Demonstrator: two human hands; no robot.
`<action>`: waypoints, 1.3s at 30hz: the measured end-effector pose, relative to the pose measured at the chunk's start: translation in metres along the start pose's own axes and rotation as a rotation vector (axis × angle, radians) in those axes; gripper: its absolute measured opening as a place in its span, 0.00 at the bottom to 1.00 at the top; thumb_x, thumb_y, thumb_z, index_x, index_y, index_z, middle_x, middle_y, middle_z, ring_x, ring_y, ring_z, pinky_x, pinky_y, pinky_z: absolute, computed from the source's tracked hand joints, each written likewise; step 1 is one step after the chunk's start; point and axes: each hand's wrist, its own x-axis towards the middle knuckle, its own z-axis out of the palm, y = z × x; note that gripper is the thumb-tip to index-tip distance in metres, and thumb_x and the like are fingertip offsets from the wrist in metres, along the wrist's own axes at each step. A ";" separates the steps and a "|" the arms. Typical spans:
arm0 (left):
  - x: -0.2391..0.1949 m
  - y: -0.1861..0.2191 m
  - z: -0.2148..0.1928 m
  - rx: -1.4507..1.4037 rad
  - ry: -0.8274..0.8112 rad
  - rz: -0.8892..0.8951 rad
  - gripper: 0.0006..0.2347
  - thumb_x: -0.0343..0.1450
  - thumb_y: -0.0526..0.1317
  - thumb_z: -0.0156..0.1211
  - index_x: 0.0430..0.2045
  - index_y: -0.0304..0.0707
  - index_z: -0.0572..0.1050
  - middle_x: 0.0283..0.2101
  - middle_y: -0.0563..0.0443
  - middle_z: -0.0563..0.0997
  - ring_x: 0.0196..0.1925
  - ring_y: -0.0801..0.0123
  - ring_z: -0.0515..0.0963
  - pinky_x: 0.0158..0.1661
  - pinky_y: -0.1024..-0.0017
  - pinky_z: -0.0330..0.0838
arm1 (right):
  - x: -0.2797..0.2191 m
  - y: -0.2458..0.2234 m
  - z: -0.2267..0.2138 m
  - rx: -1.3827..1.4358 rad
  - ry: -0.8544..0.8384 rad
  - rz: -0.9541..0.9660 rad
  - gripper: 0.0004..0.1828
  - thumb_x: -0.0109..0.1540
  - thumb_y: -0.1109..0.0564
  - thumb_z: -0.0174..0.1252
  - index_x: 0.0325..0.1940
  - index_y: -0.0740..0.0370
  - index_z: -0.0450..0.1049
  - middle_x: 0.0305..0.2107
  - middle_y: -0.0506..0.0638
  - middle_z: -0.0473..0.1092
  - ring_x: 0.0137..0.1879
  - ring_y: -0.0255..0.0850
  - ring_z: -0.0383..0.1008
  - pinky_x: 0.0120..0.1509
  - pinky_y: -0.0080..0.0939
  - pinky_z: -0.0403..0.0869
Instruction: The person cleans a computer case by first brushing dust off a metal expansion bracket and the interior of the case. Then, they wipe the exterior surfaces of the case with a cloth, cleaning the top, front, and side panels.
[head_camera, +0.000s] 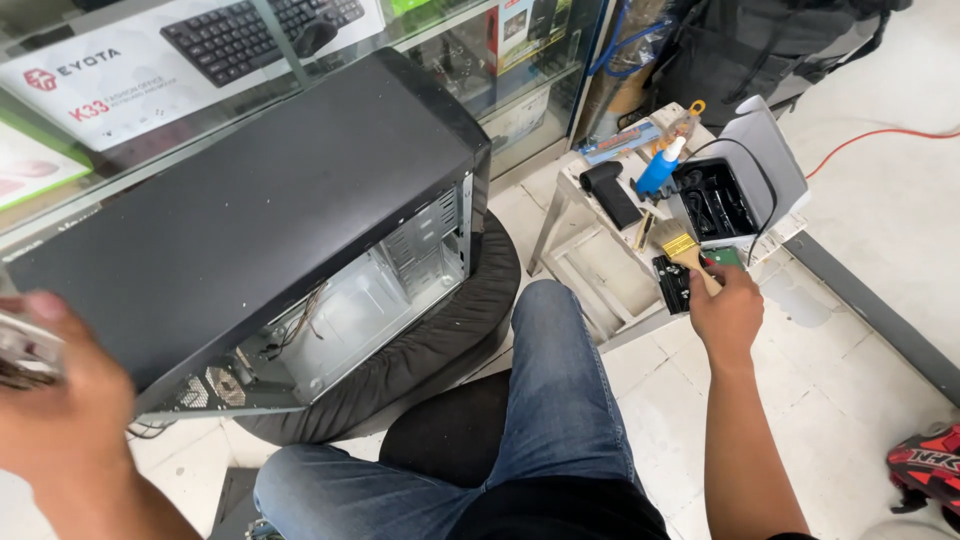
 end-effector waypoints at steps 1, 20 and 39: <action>0.004 0.025 -0.021 0.004 -0.001 -0.007 0.08 0.97 0.27 0.68 0.57 0.09 0.81 0.48 0.23 0.84 0.46 0.40 0.86 0.47 0.57 0.80 | 0.001 0.005 0.008 -0.001 -0.004 -0.007 0.16 0.66 0.49 0.63 0.51 0.64 0.78 0.41 0.58 0.77 0.47 0.61 0.75 0.48 0.60 0.71; -0.159 0.231 0.090 -1.054 -0.970 -0.951 0.20 0.74 0.48 0.51 0.58 0.40 0.74 0.56 0.52 0.80 0.58 0.71 0.77 0.60 0.74 0.66 | -0.069 -0.145 -0.001 0.484 -0.264 -0.132 0.10 0.66 0.55 0.57 0.48 0.62 0.77 0.41 0.53 0.75 0.47 0.45 0.73 0.53 0.44 0.72; -0.182 0.182 0.099 -1.081 -0.567 -1.417 0.16 0.72 0.38 0.58 0.52 0.30 0.76 0.46 0.38 0.84 0.42 0.63 0.83 0.44 0.71 0.79 | -0.009 -0.087 0.022 0.626 -0.251 0.165 0.15 0.65 0.56 0.64 0.55 0.58 0.79 0.39 0.46 0.76 0.45 0.35 0.75 0.53 0.34 0.73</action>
